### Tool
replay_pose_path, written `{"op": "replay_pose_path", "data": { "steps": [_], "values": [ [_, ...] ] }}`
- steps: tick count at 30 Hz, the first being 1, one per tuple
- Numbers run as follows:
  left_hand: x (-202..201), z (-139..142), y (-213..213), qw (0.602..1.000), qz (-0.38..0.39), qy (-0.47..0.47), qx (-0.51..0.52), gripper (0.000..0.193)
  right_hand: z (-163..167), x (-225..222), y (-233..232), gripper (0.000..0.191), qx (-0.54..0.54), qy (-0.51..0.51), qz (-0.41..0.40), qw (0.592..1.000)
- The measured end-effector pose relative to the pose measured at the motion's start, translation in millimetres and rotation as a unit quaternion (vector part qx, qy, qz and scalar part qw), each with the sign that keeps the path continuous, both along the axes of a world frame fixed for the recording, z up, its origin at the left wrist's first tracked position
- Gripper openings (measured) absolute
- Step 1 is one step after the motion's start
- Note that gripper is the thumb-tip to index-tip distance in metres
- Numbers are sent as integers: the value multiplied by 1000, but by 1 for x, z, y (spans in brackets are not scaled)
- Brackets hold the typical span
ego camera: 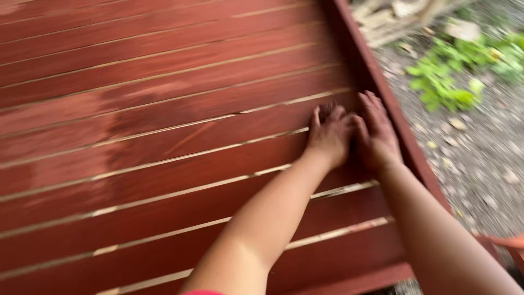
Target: The person wipes the surface and edges of a reddish-brown wooden slatted table using a brown cloth. They move around the table, cleaning the top and side edges in a continuous motion.
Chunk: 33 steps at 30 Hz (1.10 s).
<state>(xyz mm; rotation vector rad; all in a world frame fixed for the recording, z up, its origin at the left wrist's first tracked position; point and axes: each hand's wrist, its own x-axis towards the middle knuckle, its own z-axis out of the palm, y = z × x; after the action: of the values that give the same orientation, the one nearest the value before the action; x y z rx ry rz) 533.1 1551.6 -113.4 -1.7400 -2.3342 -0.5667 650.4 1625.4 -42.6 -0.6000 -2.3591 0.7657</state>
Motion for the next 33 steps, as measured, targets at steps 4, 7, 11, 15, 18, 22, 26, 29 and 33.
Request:
{"op": "replay_pose_path", "data": {
  "steps": [4, 7, 11, 15, 18, 22, 26, 29, 33],
  "values": [
    [-40, 37, -131, 989, 8, -139, 39, 49, 1, -10, -3, 61, 118, -71, -16, 990],
    [-88, 67, -243, 988, 73, -114, 73, 43, 1, -15, 3, 75, 204, -151, -80, 964],
    [-157, 85, -373, 972, 185, -64, 128, 37, -9, -21, 21, 96, 188, -127, -184, 956],
    [-227, 70, -441, 718, 368, -422, 412, 23, -26, -27, 30, 96, 173, -178, -195, 949],
    [-249, 45, -430, 468, 387, -515, 604, 43, -34, -38, 18, 91, 198, -174, -157, 952],
    [-202, 11, -304, 473, 218, -672, 526, 37, -33, -74, -19, 80, 206, -208, -108, 950],
    [-111, 8, -131, 802, 182, -489, 289, 24, -21, -103, -66, 72, 79, -173, -27, 981],
    [-76, 27, -69, 957, 188, -208, 73, 25, -13, -125, -94, 62, -14, -151, -47, 987],
    [-87, 47, -98, 977, 167, -117, 60, 28, -10, -138, -116, 56, -50, -106, -71, 991]
  ]
}}
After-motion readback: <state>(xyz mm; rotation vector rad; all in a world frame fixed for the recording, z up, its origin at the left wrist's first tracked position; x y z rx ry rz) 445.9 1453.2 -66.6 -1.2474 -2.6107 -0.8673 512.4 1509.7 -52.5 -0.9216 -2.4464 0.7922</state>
